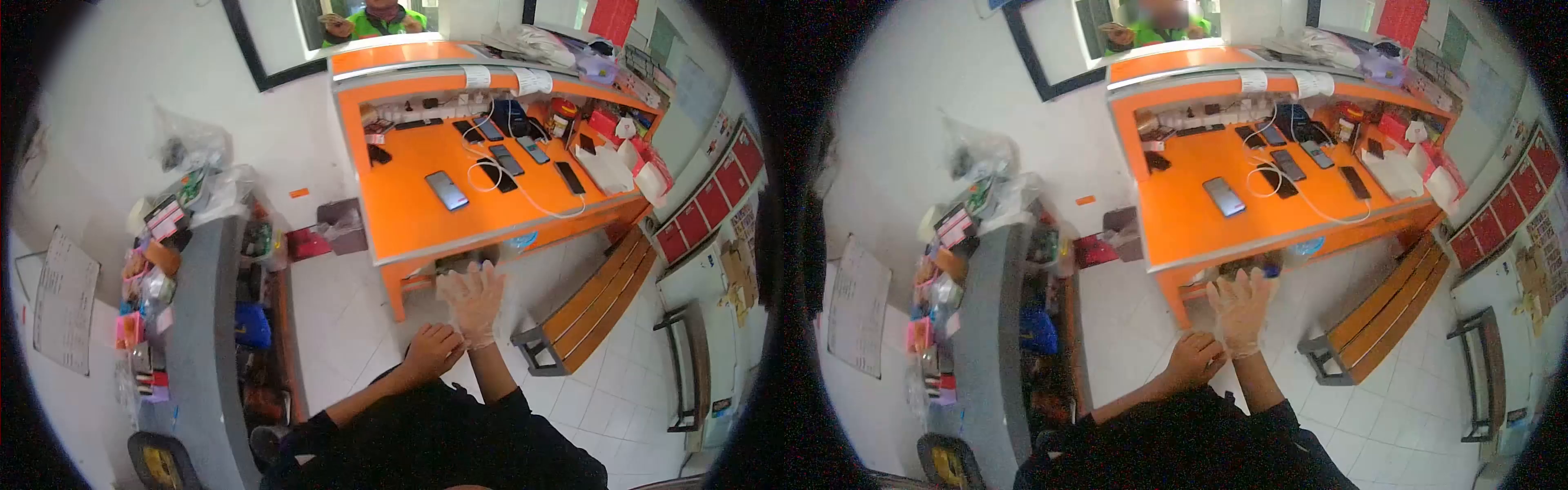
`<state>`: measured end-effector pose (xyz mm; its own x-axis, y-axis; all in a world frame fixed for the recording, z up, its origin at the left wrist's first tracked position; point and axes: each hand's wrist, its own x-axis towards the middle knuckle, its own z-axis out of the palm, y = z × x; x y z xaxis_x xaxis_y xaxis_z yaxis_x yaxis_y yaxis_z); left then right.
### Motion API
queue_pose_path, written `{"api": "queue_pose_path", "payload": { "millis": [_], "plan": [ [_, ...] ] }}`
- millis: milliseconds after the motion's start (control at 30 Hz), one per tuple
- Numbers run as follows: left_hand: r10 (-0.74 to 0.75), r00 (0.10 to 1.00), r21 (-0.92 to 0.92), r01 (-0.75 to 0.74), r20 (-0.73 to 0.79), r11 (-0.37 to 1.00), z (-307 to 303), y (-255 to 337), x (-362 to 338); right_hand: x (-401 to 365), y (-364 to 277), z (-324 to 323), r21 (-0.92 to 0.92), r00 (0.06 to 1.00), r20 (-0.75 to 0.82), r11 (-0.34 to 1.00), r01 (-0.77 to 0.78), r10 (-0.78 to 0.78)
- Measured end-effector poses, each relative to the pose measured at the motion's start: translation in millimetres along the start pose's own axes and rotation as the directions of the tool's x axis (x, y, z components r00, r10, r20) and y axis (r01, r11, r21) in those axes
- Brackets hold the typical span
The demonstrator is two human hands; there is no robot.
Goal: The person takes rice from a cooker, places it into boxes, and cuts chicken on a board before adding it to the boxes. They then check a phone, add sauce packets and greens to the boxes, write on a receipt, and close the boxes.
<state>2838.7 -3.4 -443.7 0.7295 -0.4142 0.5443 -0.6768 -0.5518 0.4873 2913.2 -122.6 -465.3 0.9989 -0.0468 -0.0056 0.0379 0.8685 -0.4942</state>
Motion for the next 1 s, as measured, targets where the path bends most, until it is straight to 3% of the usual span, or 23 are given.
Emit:
{"api": "queue_pose_path", "payload": {
  "millis": [67,167,233,267,367,433,500,567,600,633,667,700,767,833,1000],
  "plan": [
    [0.151,0.988,-0.095,-0.148,0.029,0.984,20.3,-26.4,53.0,55.2,-31.9,2.4,0.126,0.997,-0.074,0.992,0.0,0.009],
    [0.388,0.922,-0.277,-0.368,0.017,0.887,60.3,-47.7,118.4,115.6,-71.5,3.7,-0.044,0.985,-0.11,0.991,0.127,-0.131],
    [0.487,0.873,-0.36,-0.46,-0.019,0.812,77.9,-52.2,160.8,149.5,-93.3,-10.6,-0.025,0.981,-0.087,0.984,0.174,-0.176],
    [0.51,0.854,-0.349,-0.451,0.098,0.822,92.6,-64.0,172.0,167.6,-103.1,-15.7,-0.006,0.975,-0.095,0.98,0.201,-0.201],
    [0.516,0.833,-0.369,-0.425,0.197,0.827,135.6,-100.8,214.6,233.5,-127.0,-32.6,0.039,0.975,-0.064,0.976,0.216,-0.213],
    [0.576,0.741,-0.296,-0.496,0.345,0.816,151.6,-126.7,253.9,264.1,-141.9,-56.1,0.004,0.992,-0.025,0.993,0.121,-0.121],
    [0.375,0.785,-0.32,-0.237,0.494,0.917,137.5,-146.0,305.0,321.6,-154.7,-79.6,-0.062,0.997,0.08,0.998,0.003,0.002],
    [0.163,0.935,-0.154,-0.119,0.316,0.981,129.7,-179.0,348.7,367.3,-167.6,-86.7,-0.078,0.982,0.159,0.993,-0.089,0.101],
    [-0.171,0.945,-0.127,0.213,0.278,0.969,114.5,-187.5,382.8,392.5,-175.0,-89.1,-0.098,0.967,0.203,0.986,-0.136,0.153],
    [-0.489,0.842,-0.122,0.523,0.229,0.843,96.0,-193.6,415.7,410.3,-182.1,-78.6,-0.122,0.968,0.192,0.982,-0.141,0.163],
    [-0.395,0.917,-0.14,0.385,-0.049,0.912,84.9,-211.2,435.6,422.8,-188.4,-58.1,-0.146,0.968,0.178,0.978,-0.15,0.175],
    [-0.348,0.869,-0.257,0.267,-0.351,0.929,89.6,-240.1,447.3,441.1,-188.5,-56.8,-0.132,0.956,0.202,0.973,-0.19,0.214],
    [-0.345,0.727,-0.25,0.241,-0.594,0.938,69.3,-255.5,481.8,480.7,-181.6,-67.6,-0.075,0.906,0.287,0.95,-0.303,0.312],
    [-0.388,0.622,-0.253,0.297,-0.68,0.921,61.4,-259.1,501.2,507.1,-177.3,-76.6,-0.039,0.852,0.365,0.92,-0.389,0.376],
    [-0.387,0.615,-0.176,0.376,-0.687,0.91,71.8,-274.4,520.0,537.0,-165.3,-76.6,-0.03,0.755,0.531,0.899,-0.437,0.384]
  ]
}}
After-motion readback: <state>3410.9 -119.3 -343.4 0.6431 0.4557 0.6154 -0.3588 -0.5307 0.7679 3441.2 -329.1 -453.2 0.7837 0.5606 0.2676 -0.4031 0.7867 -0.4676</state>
